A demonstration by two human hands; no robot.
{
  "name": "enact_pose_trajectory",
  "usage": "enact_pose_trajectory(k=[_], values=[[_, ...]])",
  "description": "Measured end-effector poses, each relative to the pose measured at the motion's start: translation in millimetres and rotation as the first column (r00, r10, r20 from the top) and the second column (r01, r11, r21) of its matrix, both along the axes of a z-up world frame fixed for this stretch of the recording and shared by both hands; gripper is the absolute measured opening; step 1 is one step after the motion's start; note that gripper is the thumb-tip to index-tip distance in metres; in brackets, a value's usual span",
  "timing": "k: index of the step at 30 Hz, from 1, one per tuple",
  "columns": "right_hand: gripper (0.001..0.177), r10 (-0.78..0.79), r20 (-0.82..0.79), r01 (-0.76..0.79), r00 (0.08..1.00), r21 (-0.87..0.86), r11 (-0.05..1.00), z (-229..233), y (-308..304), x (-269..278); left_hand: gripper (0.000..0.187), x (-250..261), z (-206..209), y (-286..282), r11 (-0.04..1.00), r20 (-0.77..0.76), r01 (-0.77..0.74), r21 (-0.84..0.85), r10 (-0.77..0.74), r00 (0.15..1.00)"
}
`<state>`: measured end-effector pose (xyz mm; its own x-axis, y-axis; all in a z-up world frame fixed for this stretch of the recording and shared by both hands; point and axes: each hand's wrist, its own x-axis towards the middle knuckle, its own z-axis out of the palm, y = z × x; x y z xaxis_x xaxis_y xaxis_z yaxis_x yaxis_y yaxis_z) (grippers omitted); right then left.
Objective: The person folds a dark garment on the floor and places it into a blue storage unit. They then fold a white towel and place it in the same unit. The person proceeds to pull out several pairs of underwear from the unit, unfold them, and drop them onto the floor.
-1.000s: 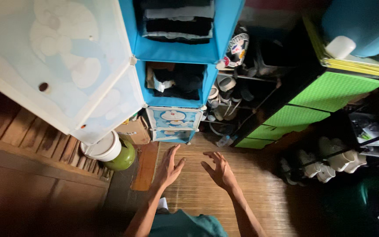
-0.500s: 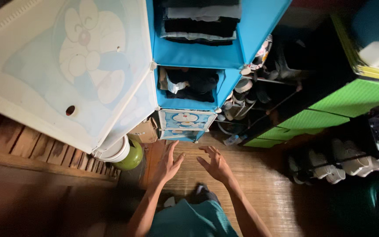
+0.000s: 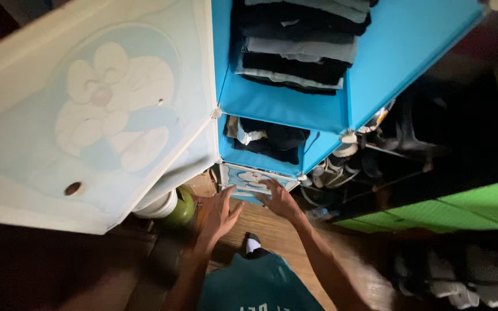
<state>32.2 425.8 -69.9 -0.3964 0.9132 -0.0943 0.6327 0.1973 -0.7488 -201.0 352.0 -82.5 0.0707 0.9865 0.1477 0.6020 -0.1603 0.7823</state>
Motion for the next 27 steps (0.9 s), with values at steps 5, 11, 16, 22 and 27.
enact_pose_trajectory(k=[5,11,16,22,27], values=[[0.063,-0.003,0.07,-0.009,0.998,0.166,0.986,-88,107,5,0.065,16,-1,30,0.984,0.071,-0.041,-0.171,0.053,0.996],[0.062,-0.137,-0.037,0.141,0.99,0.128,0.982,-114,233,-15,0.058,21,-46,29,0.992,-0.121,0.012,0.129,0.003,0.993],[0.033,-0.057,-0.107,0.067,0.993,0.098,0.993,-105,285,-37,0.062,6,-33,29,0.984,0.12,-0.143,-0.103,0.155,0.981],[0.035,-0.124,0.034,0.109,0.992,0.283,0.953,-99,309,-50,0.062,-14,-11,29,0.935,0.083,-0.271,-0.228,0.296,0.952],[0.035,-0.214,-0.051,0.219,0.975,0.132,0.967,-99,309,-47,0.064,-24,-44,28,0.931,0.119,-0.217,-0.294,0.261,0.958]])
